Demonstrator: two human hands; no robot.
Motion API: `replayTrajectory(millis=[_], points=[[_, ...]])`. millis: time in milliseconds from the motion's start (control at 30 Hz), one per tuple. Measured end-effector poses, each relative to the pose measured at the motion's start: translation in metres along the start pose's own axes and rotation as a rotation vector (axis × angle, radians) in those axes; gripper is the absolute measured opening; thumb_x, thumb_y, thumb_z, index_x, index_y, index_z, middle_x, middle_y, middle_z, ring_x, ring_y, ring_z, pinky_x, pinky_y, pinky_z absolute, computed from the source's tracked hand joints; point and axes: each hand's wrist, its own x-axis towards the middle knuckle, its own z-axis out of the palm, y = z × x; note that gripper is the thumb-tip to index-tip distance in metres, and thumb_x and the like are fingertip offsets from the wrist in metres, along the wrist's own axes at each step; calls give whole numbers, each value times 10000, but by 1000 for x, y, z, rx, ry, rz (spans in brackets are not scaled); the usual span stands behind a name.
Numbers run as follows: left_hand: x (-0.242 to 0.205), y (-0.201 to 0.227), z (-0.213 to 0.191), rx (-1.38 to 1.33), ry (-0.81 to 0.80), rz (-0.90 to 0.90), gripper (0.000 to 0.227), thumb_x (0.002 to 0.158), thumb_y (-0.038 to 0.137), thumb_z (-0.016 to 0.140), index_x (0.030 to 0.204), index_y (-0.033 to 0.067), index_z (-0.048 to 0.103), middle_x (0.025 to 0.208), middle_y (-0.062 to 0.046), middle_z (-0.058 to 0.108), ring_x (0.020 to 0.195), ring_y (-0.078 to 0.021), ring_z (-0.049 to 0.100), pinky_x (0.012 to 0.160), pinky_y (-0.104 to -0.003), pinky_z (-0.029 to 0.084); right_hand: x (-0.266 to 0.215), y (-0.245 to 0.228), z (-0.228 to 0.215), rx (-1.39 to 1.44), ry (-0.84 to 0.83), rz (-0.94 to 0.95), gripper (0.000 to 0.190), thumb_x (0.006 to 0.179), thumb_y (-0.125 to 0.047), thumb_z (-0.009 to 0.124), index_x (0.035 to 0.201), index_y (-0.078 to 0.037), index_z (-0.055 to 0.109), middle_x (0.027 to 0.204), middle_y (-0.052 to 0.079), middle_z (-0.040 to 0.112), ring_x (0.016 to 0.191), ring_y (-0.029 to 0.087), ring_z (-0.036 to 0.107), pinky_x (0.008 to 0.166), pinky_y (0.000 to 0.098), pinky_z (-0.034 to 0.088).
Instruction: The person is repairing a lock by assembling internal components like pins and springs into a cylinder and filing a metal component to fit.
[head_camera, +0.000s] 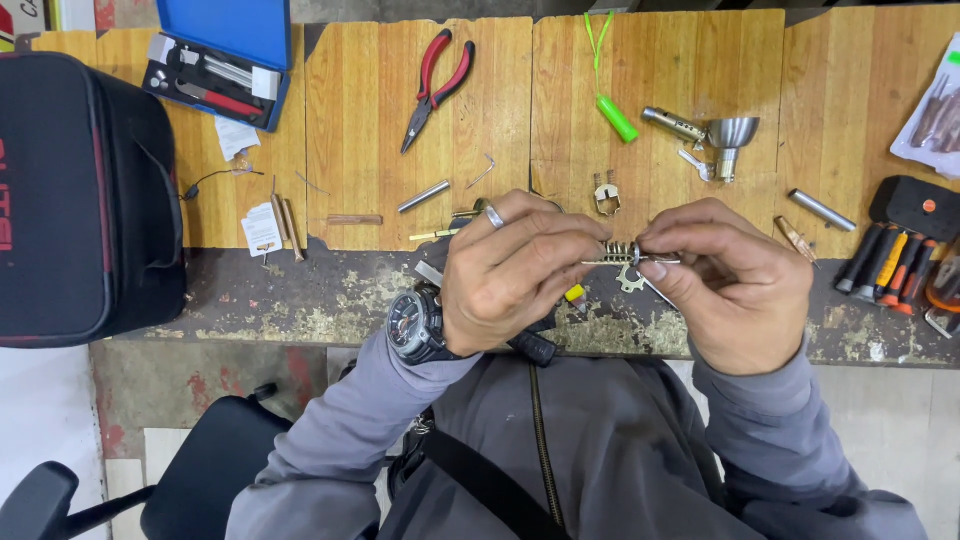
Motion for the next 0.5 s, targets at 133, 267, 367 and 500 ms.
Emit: replayTrajectory(millis=[133,267,367,500], points=[[0,0,1,-31,-4,-27,77,1003,25,659,999,-48,633,990,-179,746,863,-279,759,787,-375,573,-1,0,0,-9,-2,6,118,922,20,752,1007,73,690,1009,219,688,889,254,681,645,254,505],[-7,-1,5,-64,-1,-132,219,932,112,798,1045,-16,662,993,-134,761,867,-245,781,800,-366,597,-8,9,1,53,41,112,203,922,4,761,1099,76,692,991,177,693,760,161,619,630,213,482],[-9,-2,6,-62,-1,-174,268,906,166,822,1036,-14,671,936,-109,747,742,-227,705,693,-348,598,-11,12,0,6,96,199,333,894,-32,816,1196,34,692,961,122,729,796,128,672,726,211,572],[-9,-1,5,-64,-18,-211,311,908,221,806,1058,-14,668,949,-113,757,775,-233,735,702,-344,613,-10,11,-1,-29,89,179,359,900,-69,818,1220,25,685,926,109,718,726,105,637,663,195,536]])
